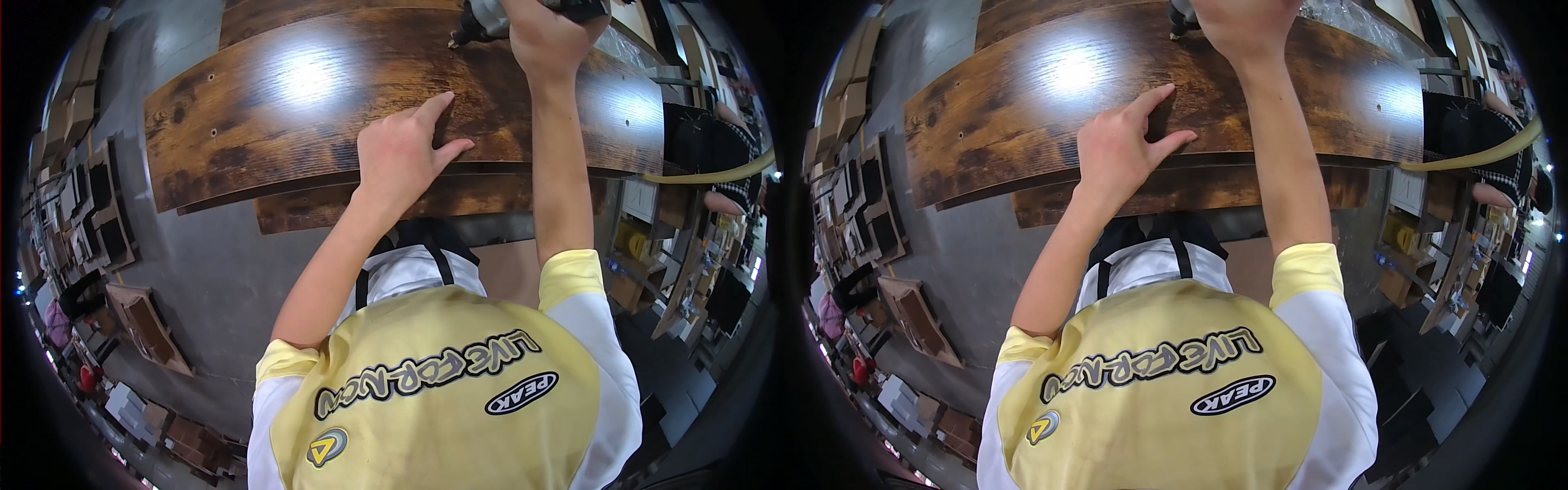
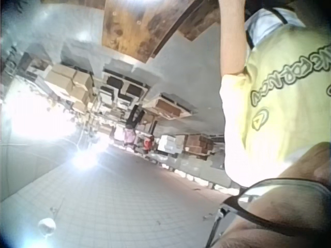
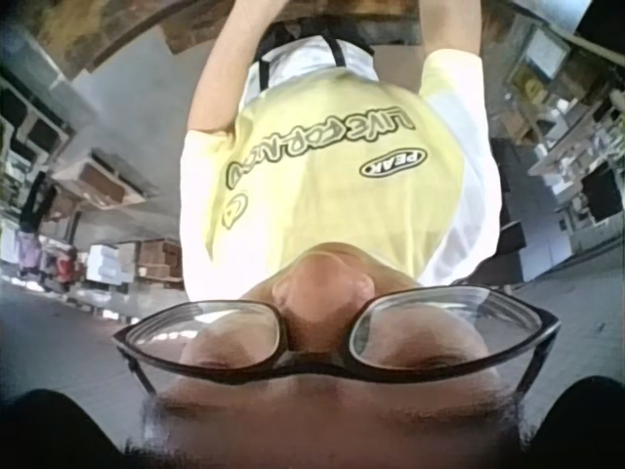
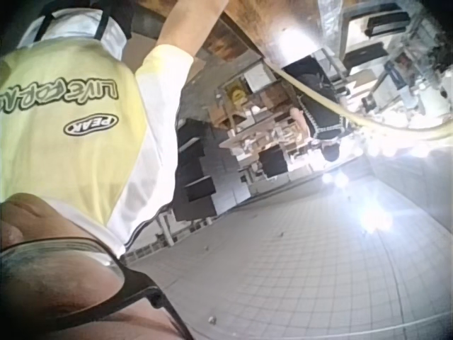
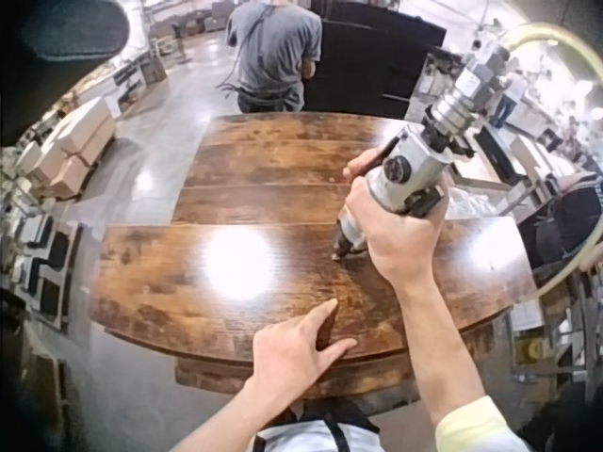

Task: Using a pneumatic screwdriver to fasten wooden panels together during furniture manufacturing.

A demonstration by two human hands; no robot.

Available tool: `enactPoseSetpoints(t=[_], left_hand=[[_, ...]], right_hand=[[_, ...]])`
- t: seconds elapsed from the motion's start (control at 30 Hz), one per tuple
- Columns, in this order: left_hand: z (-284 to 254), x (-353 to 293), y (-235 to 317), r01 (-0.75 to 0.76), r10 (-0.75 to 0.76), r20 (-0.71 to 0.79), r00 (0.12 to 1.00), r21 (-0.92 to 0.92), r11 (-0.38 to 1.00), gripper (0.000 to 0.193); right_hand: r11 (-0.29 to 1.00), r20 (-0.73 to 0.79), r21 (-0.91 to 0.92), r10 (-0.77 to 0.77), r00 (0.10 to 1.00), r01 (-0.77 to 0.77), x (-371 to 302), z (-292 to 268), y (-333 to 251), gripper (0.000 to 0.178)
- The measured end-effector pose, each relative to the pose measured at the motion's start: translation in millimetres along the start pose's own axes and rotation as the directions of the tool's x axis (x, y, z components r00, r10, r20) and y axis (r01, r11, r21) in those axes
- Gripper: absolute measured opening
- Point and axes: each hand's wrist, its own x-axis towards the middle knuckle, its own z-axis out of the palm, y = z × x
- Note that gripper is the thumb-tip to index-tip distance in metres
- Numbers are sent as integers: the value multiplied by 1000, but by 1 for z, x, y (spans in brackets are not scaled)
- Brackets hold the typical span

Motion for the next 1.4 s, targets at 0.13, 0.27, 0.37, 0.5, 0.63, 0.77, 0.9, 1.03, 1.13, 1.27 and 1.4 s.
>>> enactPoseSetpoints(t=[0.13, 0.27, 0.37, 0.5, 0.63, 0.77, 0.9, 1.03, 1.13, 1.27, 1.4], left_hand=[[-2, 0, 3, 54, -53, 50, 997, -8, 999, 55], [-5, 1, 5, 77, -78, 79, 994, 9, 997, 54], [-6, 0, 5, 84, -83, 94, 992, -11, 996, 52], [2, -5, -3, -23, 23, -4, 1000, -55, 998, 43], [6, -7, -7, -92, 84, -94, 992, -89, 992, 33], [9, -8, -9, -113, 101, -125, 987, -97, 989, 32], [11, -9, -9, -117, 100, -158, 982, -103, 988, 27], [9, -5, -5, -95, 66, -215, 974, -128, 987, 16], [10, -7, -4, -95, 51, -236, 970, -176, 980, 10], [12, -5, -4, -129, 75, -280, 957, -181, 975, 7], [15, -3, -4, -131, 79, -301, 950, -156, 979, 5]], right_hand=[[999, 24, -12, 30, 999, -29, 2, -1, -1, 20], [997, 22, -3, 72, 997, -72, 4, -3, 1, 20], [996, 4, -7, 94, 996, -94, 2, -2, -1, 20], [994, 0, -17, 108, 994, -108, 3, -2, 0, 18], [996, 11, 24, 80, 997, -80, 1, 1, 5, 22], [996, 2, 44, 78, 997, -78, -1, 1, 7, 25], [979, 57, -49, 202, 978, -199, 0, 1, 3, 20], [979, 71, -51, 198, 978, -195, 2, 9, 0, 18], [976, 11, -36, 215, 977, -214, -3, 14, -1, 17], [973, 56, -52, 228, 972, -225, -3, 8, -1, 16], [972, 48, -51, 234, 971, -231, -3, 7, 0, 15]])
